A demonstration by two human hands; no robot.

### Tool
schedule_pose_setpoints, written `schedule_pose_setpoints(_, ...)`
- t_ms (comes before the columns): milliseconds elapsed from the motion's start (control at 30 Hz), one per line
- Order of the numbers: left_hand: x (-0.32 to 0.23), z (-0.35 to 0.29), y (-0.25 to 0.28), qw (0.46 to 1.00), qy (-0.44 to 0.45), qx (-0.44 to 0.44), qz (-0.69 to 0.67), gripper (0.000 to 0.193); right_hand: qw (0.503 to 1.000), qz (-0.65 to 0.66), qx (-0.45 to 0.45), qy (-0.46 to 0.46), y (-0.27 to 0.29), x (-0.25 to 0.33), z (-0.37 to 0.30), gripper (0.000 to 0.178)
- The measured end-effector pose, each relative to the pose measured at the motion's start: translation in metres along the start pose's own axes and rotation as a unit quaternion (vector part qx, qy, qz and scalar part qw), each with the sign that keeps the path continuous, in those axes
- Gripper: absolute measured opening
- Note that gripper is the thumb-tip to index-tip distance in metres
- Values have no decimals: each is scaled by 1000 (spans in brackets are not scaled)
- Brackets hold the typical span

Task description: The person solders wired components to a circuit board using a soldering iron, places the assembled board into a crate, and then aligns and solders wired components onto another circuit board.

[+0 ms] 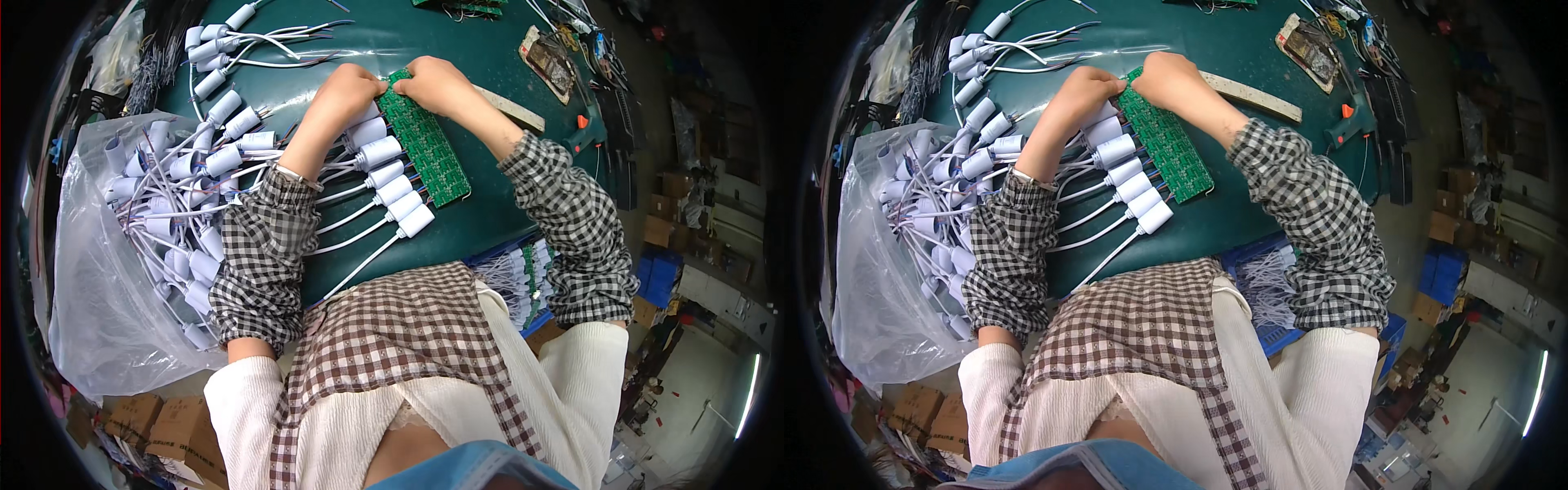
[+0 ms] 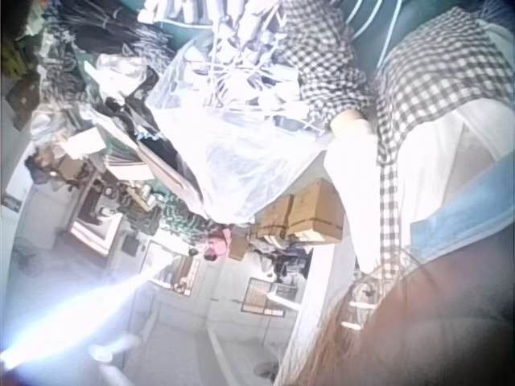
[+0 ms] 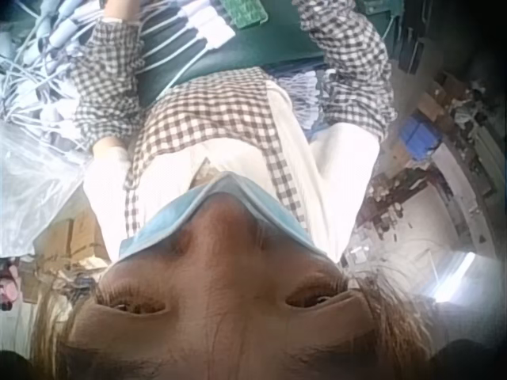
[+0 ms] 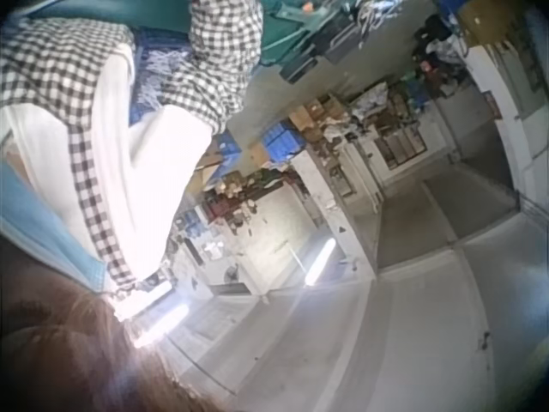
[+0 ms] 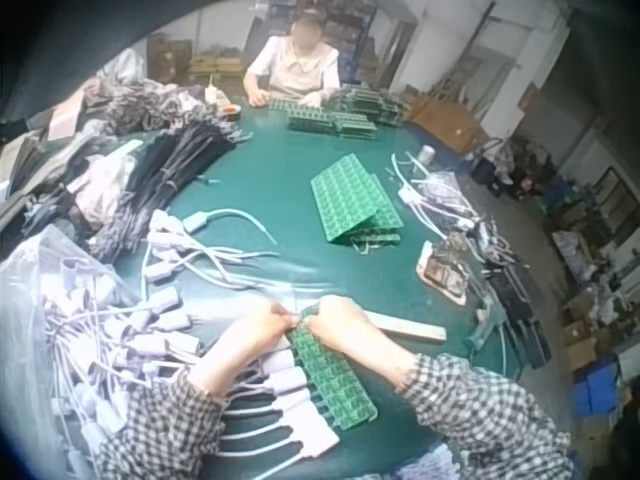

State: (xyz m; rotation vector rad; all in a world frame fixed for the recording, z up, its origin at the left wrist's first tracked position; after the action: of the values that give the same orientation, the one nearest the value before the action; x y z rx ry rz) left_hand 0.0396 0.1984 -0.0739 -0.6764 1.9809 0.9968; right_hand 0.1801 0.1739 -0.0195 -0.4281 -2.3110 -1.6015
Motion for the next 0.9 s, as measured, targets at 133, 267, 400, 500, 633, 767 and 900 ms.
schedule_pose_setpoints(133,6,7,2,1000,6,-16,-17,32,997,-72,-36,0,-1,17,-4,33)
schedule_pose_setpoints(267,4,9,5,999,24,17,-23,30,995,-78,-54,36,2,15,-3,32)
schedule_pose_setpoints(400,-4,-5,7,980,50,153,-118,46,938,282,199,-37,4,-30,-19,41)
schedule_pose_setpoints(500,-28,-24,8,995,9,96,-6,59,917,323,235,-19,-4,-34,-37,37)
schedule_pose_setpoints(633,-14,-7,5,991,22,127,40,63,925,324,201,-12,-6,-26,-40,34)
schedule_pose_setpoints(767,-19,-7,-1,992,-1,127,-1,58,938,286,194,-7,-9,-34,-30,30)
schedule_pose_setpoints(900,-27,-11,3,991,48,85,95,59,987,84,138,-13,-8,-21,-30,33)
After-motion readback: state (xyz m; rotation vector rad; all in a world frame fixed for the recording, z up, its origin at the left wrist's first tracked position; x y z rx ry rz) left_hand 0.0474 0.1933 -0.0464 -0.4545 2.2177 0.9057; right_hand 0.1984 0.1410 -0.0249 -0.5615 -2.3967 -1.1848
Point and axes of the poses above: each hand's wrist, its own z-axis towards the middle knuckle, its own y-axis out of the back of the hand, x = y × z, the point moved 4 cm from there along z, towards the middle knuckle, and after that the axes turned 4 degrees about y, right-handed, at the moved point
